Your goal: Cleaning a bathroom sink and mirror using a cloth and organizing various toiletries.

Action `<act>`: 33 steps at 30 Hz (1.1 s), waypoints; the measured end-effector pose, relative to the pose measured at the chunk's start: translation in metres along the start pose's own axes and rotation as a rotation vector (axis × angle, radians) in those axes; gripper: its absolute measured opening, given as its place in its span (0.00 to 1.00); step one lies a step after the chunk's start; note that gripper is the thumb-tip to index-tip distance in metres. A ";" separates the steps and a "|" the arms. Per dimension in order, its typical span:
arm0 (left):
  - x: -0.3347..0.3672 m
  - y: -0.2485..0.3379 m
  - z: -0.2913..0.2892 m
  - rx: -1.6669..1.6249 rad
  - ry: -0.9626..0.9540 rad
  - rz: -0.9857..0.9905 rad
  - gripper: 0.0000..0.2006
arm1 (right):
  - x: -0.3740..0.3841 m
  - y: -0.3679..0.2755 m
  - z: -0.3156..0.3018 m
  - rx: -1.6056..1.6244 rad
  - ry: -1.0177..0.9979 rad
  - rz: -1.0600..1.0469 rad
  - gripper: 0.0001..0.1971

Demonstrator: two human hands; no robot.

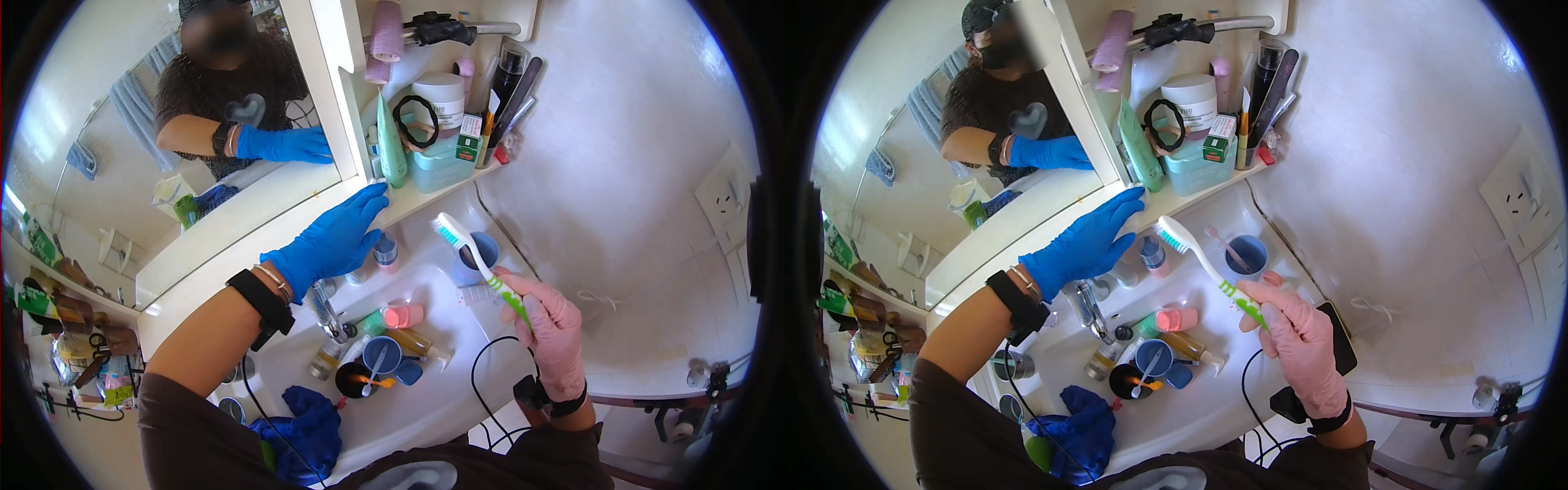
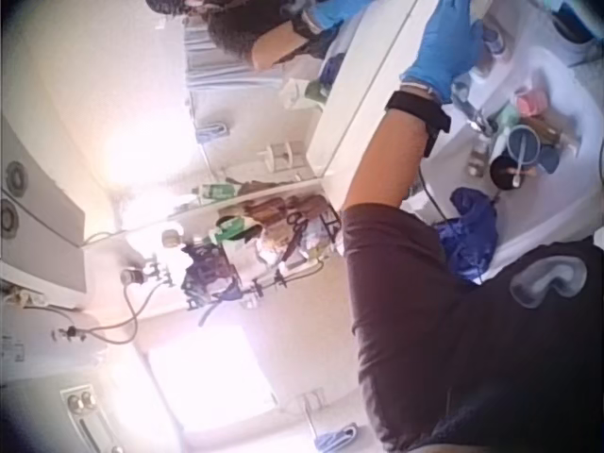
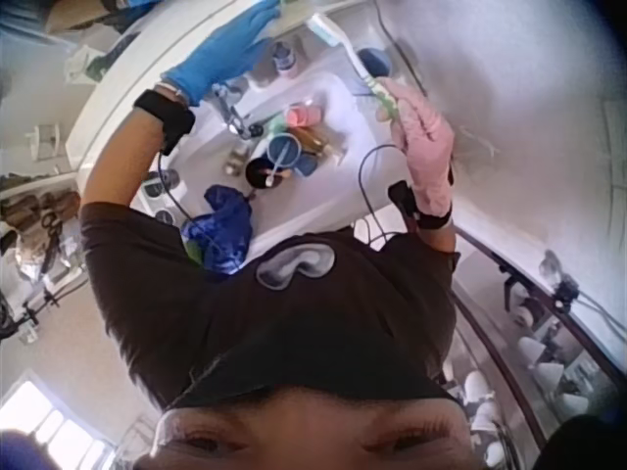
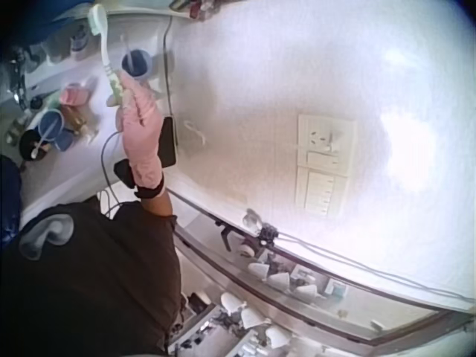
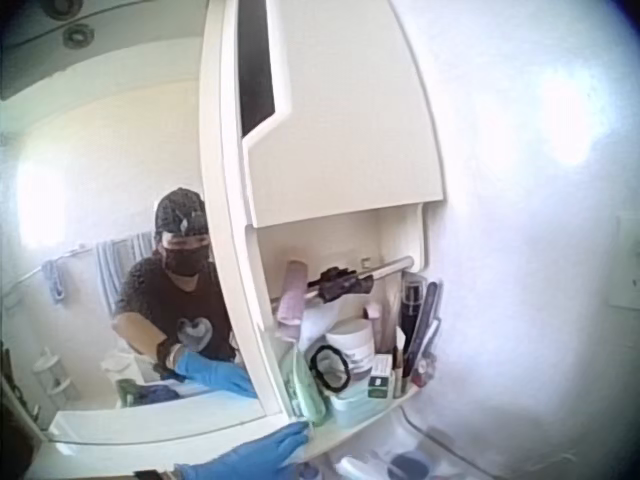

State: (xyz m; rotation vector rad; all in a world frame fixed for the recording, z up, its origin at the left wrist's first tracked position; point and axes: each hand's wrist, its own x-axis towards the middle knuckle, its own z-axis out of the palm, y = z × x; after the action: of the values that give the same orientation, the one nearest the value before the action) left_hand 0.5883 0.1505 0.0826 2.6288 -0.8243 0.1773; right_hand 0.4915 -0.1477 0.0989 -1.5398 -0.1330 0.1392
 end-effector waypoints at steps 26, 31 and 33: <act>-0.059 -0.034 -0.047 -0.829 0.269 -0.658 0.12 | 0.056 0.006 0.088 0.381 -0.451 0.260 0.20; -0.055 -0.017 -0.046 -1.691 0.291 -0.447 0.11 | 0.045 0.007 0.087 0.397 -0.479 0.267 0.20; -0.054 -0.009 -0.037 -1.583 0.349 -0.489 0.10 | 0.042 0.019 0.093 0.291 -0.433 0.249 0.21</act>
State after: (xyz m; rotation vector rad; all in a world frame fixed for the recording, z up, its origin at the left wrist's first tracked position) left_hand 0.5491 0.1995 0.1017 1.1435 -0.0143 -0.1274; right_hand 0.5165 -0.0483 0.0823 -1.2123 -0.2509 0.6630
